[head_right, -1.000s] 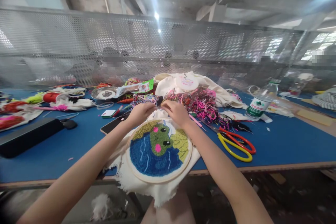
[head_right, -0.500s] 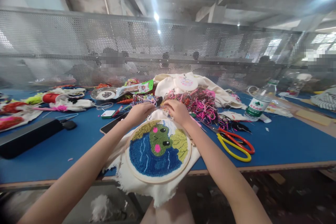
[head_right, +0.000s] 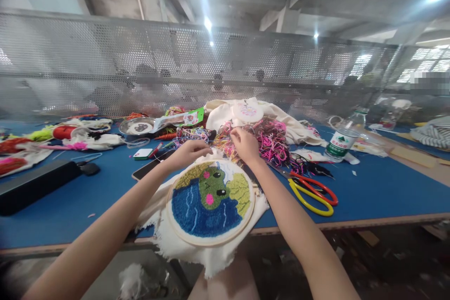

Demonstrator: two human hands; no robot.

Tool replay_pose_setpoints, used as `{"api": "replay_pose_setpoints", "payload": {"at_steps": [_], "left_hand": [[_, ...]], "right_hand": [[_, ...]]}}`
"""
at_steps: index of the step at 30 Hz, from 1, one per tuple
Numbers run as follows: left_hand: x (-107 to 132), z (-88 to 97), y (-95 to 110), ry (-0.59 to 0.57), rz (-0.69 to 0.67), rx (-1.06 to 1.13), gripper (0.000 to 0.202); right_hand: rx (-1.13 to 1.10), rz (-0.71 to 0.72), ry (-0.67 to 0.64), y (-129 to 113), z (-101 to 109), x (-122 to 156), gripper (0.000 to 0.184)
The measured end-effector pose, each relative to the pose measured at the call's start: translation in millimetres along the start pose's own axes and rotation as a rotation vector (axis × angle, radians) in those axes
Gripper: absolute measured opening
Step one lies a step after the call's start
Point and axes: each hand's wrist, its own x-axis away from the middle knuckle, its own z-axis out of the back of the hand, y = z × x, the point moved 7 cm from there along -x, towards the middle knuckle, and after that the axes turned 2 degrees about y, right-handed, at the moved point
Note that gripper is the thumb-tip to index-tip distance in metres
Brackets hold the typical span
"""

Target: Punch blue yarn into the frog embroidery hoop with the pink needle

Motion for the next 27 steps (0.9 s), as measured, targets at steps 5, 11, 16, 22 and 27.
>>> {"api": "replay_pose_setpoints", "payload": {"at_steps": [5,11,16,22,27], "left_hand": [[-1,1.1,-5,0.047,0.018,0.012,0.023],[-2,3.5,-10,0.105,0.024,0.003,0.022],[0,12.6,-9,0.211,0.019,-0.004,0.017],[3,23.9,-7,0.356,0.007,-0.009,0.014],[4,25.1,-6,0.371,-0.037,-0.060,0.012]], "right_hand": [[-0.176,-0.115,-0.306,-4,-27,8,0.028],[-0.704,-0.365,-0.630,-19,-58,31,0.036],[-0.718,-0.365,-0.489,-8,-65,26,0.024],[-0.664,-0.267,-0.382,-13,-63,23,0.030],[-0.534,-0.130,-0.217,-24,-44,21,0.021]]}}
